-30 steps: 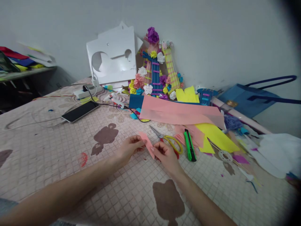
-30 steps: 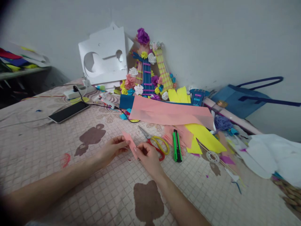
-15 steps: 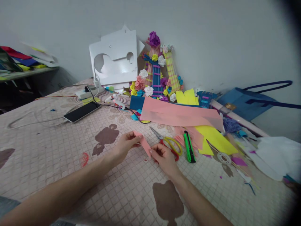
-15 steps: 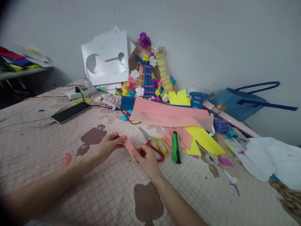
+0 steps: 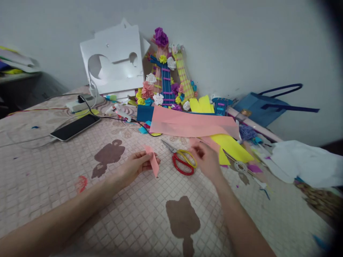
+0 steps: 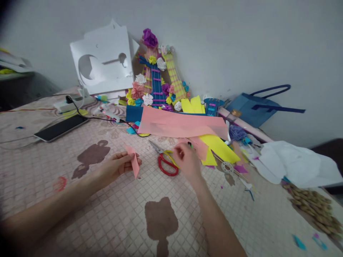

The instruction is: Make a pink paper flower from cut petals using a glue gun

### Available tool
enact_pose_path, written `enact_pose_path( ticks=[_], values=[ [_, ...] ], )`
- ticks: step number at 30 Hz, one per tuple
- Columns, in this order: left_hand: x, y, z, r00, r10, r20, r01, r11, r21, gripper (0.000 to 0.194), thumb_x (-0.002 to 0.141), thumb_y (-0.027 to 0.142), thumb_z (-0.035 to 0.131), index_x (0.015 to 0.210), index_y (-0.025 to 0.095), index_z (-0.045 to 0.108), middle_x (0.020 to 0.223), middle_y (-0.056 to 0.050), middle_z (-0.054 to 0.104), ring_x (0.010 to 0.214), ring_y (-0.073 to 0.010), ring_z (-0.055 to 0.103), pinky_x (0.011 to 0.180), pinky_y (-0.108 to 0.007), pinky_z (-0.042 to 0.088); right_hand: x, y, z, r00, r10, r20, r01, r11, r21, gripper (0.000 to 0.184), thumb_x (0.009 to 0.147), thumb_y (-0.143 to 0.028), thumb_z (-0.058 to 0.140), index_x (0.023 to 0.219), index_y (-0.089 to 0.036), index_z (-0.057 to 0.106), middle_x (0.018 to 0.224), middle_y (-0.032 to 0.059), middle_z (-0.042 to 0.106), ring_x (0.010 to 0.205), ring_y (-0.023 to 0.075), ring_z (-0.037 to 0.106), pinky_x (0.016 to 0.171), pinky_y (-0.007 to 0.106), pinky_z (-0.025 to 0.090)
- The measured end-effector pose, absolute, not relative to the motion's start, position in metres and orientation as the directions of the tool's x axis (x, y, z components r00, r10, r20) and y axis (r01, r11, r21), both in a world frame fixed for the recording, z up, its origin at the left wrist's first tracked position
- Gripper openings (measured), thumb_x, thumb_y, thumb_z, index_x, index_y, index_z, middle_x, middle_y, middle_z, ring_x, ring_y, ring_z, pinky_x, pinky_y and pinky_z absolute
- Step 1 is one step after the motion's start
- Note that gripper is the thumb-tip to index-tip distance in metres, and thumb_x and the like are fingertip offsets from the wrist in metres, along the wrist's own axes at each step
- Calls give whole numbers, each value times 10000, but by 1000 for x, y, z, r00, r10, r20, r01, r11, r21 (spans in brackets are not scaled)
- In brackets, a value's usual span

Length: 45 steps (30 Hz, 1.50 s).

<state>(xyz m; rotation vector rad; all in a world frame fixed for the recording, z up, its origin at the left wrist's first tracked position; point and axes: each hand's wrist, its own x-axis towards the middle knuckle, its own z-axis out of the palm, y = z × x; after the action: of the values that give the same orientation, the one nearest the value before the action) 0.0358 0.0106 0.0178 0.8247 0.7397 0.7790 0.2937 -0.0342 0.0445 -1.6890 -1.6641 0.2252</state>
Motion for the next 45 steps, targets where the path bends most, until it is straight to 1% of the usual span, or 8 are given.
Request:
enact_pose_path(
  ticks=[4, 7, 9, 15, 27, 31, 34, 45],
  values=[
    [62, 16, 34, 629, 758, -173, -139, 329, 934, 186, 777, 305, 688, 774, 120, 686, 789, -89, 712, 728, -174, 660, 694, -269, 512, 358, -34, 43, 338, 889, 308, 919, -241, -313, 221, 782, -407, 580, 850, -213, 499, 719, 18, 607, 661, 187, 576, 561, 265, 350],
    [105, 24, 48, 731, 668, -136, -121, 324, 938, 106, 775, 211, 684, 728, 117, 695, 762, -79, 709, 706, -156, 652, 682, -243, 496, 371, -34, 30, 359, 926, 121, 921, -330, -207, 275, 781, -412, 591, 916, -211, 461, 757, 33, 638, 689, 204, 605, 532, 256, 313],
    [140, 29, 50, 747, 648, -150, -219, 453, 864, 87, 771, 137, 673, 698, 92, 683, 704, -78, 694, 655, -146, 639, 687, -255, 494, 367, -33, 24, 346, 937, 54, 925, -330, -191, 301, 798, -445, 569, 939, -207, 450, 780, 49, 656, 699, 212, 618, 521, 257, 298],
    [209, 44, 31, 759, 623, -191, -280, 576, 768, 98, 834, 80, 587, 764, 75, 654, 733, -79, 689, 648, -124, 640, 744, -268, 496, 354, -28, 23, 342, 938, 60, 928, -326, -182, 342, 832, -501, 497, 987, -201, 442, 828, 82, 673, 717, 233, 631, 503, 268, 280],
    [212, 57, 11, 744, 605, -284, -257, 652, 713, 97, 835, 57, 571, 774, 77, 643, 786, -110, 697, 696, -155, 660, 750, -277, 521, 410, -45, 37, 471, 874, 118, 882, -470, -40, 280, 821, -422, 540, 961, -183, 497, 806, 87, 631, 723, 240, 596, 530, 274, 283],
    [211, 56, 13, 738, 608, -292, -253, 650, 717, 121, 838, 43, 555, 767, 78, 646, 776, -107, 698, 693, -150, 661, 750, -267, 524, 398, -33, 32, 275, 917, 290, 961, -250, -122, 143, 868, -290, 462, 926, -185, 540, 931, 110, 615, 858, 235, 566, 665, 300, 369],
    [213, 54, 14, 731, 614, -298, -249, 646, 722, 141, 841, 30, 541, 761, 82, 645, 754, -94, 696, 668, -140, 656, 747, -265, 526, 387, -19, 24, 78, 950, 301, 988, -33, -151, 133, 851, -179, 462, 916, -194, 577, 942, 78, 628, 943, 213, 538, 802, 296, 375],
    [165, 51, 23, 675, 682, -281, -260, 576, 775, 121, 855, 87, 560, 809, 68, 670, 852, -120, 708, 724, -140, 667, 718, -233, 522, 386, -7, 9, -13, 971, 239, 971, 69, -227, 193, 798, -92, 483, 905, -168, 624, 959, 89, 621, 948, 213, 526, 837, 308, 380]
  ],
)
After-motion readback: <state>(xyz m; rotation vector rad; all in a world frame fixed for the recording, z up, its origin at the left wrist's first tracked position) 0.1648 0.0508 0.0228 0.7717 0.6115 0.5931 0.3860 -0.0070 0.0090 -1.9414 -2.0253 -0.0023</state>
